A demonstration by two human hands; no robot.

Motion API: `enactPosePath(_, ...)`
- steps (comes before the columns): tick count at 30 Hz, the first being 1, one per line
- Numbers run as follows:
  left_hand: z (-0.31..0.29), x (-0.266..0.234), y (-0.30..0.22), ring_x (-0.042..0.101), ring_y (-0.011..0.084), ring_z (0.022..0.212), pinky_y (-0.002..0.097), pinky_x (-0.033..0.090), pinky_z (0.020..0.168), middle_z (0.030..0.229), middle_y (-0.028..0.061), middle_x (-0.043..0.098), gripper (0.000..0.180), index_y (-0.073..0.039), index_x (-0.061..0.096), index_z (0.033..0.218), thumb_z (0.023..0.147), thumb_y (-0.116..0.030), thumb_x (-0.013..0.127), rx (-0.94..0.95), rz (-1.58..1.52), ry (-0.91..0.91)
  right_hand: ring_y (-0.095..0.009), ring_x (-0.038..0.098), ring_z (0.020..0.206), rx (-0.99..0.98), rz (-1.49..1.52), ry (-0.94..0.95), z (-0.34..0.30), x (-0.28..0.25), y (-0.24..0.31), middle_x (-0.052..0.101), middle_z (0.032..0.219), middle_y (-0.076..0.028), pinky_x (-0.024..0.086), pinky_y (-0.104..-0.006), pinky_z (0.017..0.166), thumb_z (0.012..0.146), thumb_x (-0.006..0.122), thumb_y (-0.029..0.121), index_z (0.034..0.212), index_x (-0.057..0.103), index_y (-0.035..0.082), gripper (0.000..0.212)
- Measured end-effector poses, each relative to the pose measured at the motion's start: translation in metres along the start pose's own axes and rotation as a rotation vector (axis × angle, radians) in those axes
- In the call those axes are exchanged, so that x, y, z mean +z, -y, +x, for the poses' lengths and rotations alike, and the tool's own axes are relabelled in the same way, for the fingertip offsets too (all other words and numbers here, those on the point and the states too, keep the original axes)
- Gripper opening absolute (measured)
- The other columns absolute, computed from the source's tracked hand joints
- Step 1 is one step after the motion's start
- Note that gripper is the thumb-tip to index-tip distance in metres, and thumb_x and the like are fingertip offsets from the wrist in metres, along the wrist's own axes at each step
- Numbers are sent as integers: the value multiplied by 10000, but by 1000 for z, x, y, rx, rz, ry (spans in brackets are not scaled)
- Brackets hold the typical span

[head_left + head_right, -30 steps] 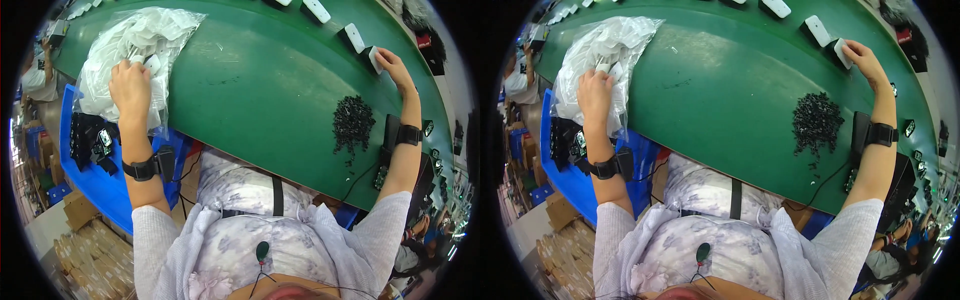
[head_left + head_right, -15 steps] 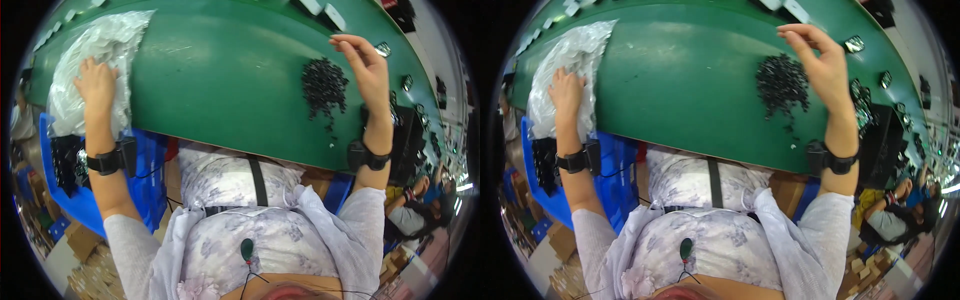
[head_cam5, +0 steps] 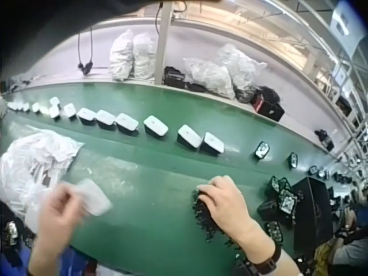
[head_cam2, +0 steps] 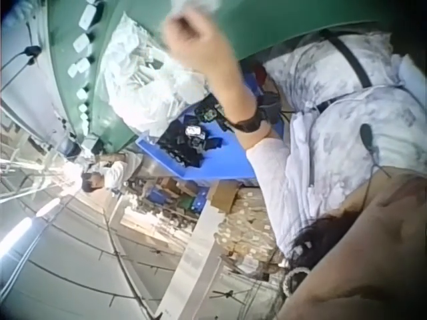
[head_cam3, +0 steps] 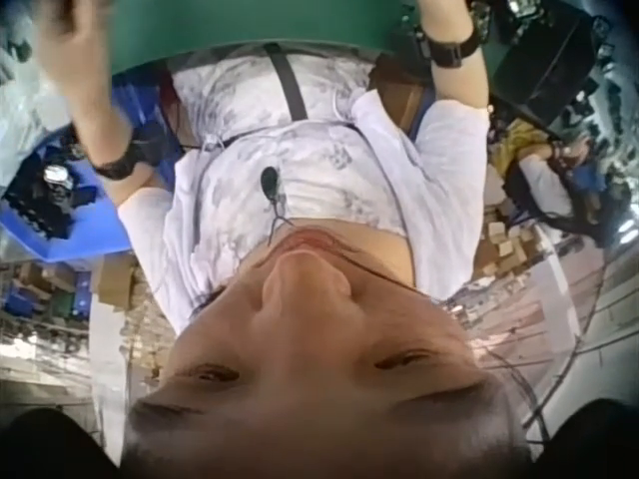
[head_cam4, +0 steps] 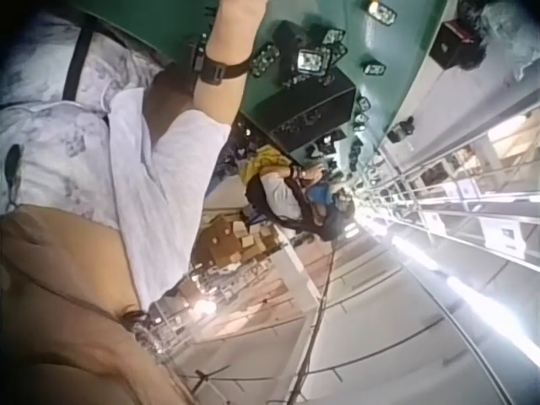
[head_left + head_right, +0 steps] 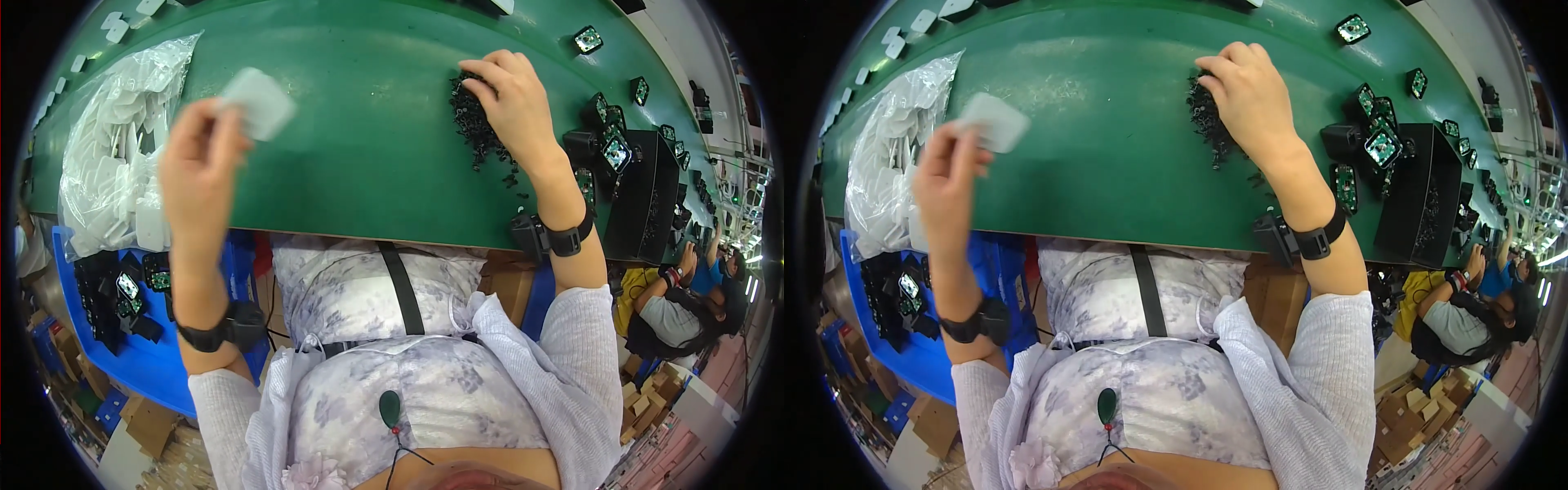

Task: The person picks up a white plastic cover, inserts a small black component into it by hand, and then presses a black housing onto the cover before placing the unit on the workbench.

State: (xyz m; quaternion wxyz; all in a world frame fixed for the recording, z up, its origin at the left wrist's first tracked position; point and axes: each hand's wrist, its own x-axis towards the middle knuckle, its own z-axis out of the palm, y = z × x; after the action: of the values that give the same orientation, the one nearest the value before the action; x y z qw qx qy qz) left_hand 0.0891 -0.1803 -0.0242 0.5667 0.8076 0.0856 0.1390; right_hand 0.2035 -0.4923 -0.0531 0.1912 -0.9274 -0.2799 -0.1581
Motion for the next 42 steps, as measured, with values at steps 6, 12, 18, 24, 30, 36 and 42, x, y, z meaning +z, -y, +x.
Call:
enactPosePath(6,-27,61,-4,622,147,707,244,535,587,916,97,571,334,36,484,1229,895,47,477,-232,-494,303,-260,551,858,-83,-34,148,9,6,5,571,868,-75,463,-360,742,809,645,102,901,634,31,117)
enactPosePath(12,-35,83,-1,609,118,672,222,502,552,920,86,566,376,9,479,1280,905,40,464,-323,-585,359,-265,555,827,-57,31,142,7,1,6,552,841,-99,465,-346,718,805,630,52,882,546,6,124)
enactPosePath(18,-42,98,6,581,80,622,198,458,515,886,53,573,224,-3,610,1111,919,-2,495,-295,-540,355,-143,572,698,103,326,-9,-6,-15,35,594,847,-76,471,-287,635,830,578,-26,974,587,15,150)
enactPosePath(24,-50,97,2,559,76,569,201,432,487,805,51,577,137,-20,659,996,885,-11,579,-160,-307,322,-217,653,870,524,1151,85,-39,-23,77,644,1004,-189,548,-285,770,891,575,-19,1010,551,-94,143)
enactPosePath(30,-58,102,-10,563,120,540,243,443,458,756,65,568,153,-18,650,950,807,36,648,33,-182,263,-118,556,803,465,1128,16,-63,-5,94,569,892,-69,468,-229,707,836,652,-14,898,637,-19,64)
enactPosePath(36,-61,98,-2,562,133,536,250,447,457,753,72,571,131,-3,631,929,807,42,642,227,-26,209,-114,571,814,469,1108,76,-68,-3,106,588,919,-67,467,-220,708,854,630,-12,926,639,-21,73)
enactPosePath(42,-63,93,-8,581,143,556,245,470,461,758,79,577,113,2,631,916,817,54,624,58,-105,220,-113,596,809,479,1153,121,-69,-4,107,601,910,-62,497,-227,706,887,600,10,985,626,-34,111)
